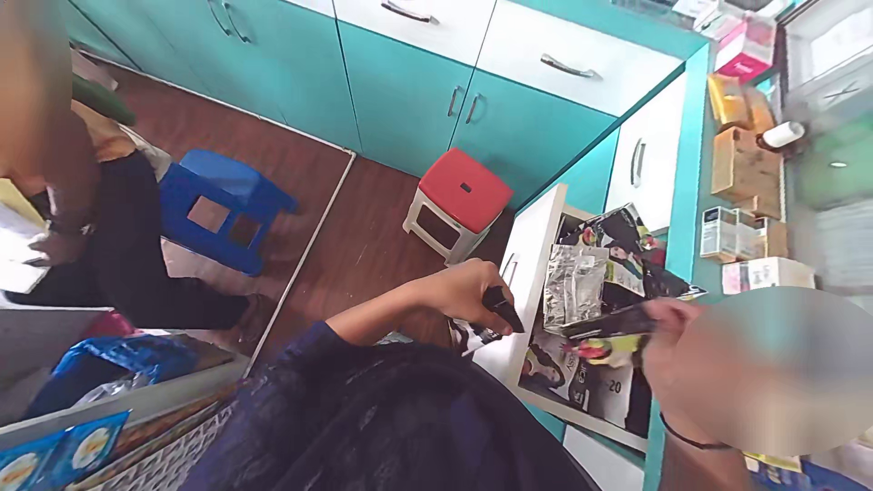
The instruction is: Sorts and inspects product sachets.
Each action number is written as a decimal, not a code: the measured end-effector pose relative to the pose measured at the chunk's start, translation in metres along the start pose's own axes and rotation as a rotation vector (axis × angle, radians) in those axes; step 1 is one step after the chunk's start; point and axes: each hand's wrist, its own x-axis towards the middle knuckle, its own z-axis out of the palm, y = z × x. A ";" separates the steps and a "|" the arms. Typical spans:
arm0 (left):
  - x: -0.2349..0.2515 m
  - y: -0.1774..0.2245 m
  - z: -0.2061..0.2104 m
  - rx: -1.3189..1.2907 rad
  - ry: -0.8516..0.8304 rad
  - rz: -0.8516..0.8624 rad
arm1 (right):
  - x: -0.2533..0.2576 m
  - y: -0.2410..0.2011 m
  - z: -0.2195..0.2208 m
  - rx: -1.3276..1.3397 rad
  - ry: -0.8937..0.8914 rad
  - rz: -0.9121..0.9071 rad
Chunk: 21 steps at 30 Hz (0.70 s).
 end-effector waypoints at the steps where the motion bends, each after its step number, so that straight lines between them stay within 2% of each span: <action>1: -0.004 -0.004 -0.003 0.017 0.041 -0.015 | -0.005 0.008 -0.007 -0.017 0.058 0.147; 3: -0.013 -0.011 -0.007 -0.002 0.188 -0.080 | -0.009 0.032 -0.021 0.116 0.201 0.481; 5: -0.014 -0.011 -0.006 -0.113 0.364 -0.173 | -0.013 0.045 -0.033 0.379 0.278 0.673; 7: -0.003 -0.009 -0.001 -0.284 0.495 -0.238 | -0.021 0.035 -0.044 0.694 0.162 0.700; 10: 0.022 -0.009 0.013 -0.494 0.573 -0.242 | -0.018 0.005 -0.048 0.988 -0.230 0.577; 11: 0.031 -0.007 0.019 -0.548 0.573 -0.260 | -0.016 -0.006 -0.044 1.005 -0.311 0.545; 13: 0.046 -0.003 0.028 -0.629 0.524 -0.297 | -0.015 -0.022 -0.028 0.981 -0.360 0.537; 16: 0.066 -0.006 0.040 -0.697 0.452 -0.417 | -0.020 -0.027 0.009 0.879 -0.300 0.688; 18: 0.080 -0.021 0.045 -0.728 0.442 -0.485 | -0.030 -0.013 0.039 0.779 -0.239 0.751; 21: 0.093 -0.056 0.055 -0.777 0.461 -0.474 | -0.053 0.005 0.080 0.577 -0.207 0.808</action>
